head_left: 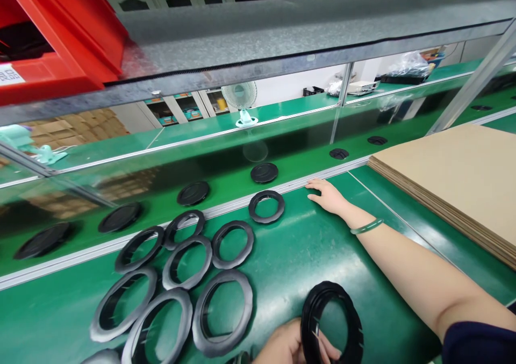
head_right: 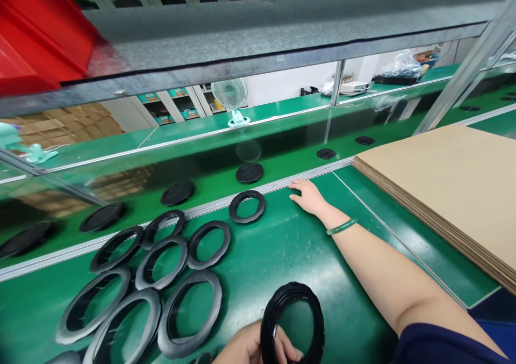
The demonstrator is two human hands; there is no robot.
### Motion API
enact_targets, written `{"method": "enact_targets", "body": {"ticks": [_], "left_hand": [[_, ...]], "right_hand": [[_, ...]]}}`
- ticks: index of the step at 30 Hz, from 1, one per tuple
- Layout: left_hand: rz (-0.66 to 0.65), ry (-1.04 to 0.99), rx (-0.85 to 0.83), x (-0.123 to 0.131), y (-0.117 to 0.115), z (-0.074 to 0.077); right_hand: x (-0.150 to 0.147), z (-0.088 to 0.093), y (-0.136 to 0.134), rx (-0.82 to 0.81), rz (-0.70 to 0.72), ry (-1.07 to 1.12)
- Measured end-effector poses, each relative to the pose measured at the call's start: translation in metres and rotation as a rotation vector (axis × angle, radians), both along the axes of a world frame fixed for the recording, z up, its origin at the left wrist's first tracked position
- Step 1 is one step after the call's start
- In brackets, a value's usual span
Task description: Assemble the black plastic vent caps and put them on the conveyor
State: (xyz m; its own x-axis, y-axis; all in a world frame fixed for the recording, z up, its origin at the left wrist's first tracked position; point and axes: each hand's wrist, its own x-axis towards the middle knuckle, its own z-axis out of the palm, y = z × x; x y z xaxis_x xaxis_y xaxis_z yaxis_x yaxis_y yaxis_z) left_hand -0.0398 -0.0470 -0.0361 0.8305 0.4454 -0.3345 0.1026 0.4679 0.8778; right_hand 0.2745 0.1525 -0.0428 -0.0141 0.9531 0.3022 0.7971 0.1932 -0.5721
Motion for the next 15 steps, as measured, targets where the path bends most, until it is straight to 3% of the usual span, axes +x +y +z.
{"method": "enact_targets", "body": {"ticks": [3, 6, 15], "left_hand": [[0.010, 0.011, 0.002, 0.001, -0.001, -0.016], [0.004, 0.019, -0.008, 0.001, -0.001, -0.020], [-0.016, -0.084, 0.003, -0.002, 0.001, 0.008]], "right_hand": [[0.000, 0.000, 0.000, -0.002, -0.001, -0.004], [0.000, 0.000, 0.000, -0.004, -0.005, -0.007], [0.000, 0.002, -0.001, -0.013, -0.011, -0.001]]}}
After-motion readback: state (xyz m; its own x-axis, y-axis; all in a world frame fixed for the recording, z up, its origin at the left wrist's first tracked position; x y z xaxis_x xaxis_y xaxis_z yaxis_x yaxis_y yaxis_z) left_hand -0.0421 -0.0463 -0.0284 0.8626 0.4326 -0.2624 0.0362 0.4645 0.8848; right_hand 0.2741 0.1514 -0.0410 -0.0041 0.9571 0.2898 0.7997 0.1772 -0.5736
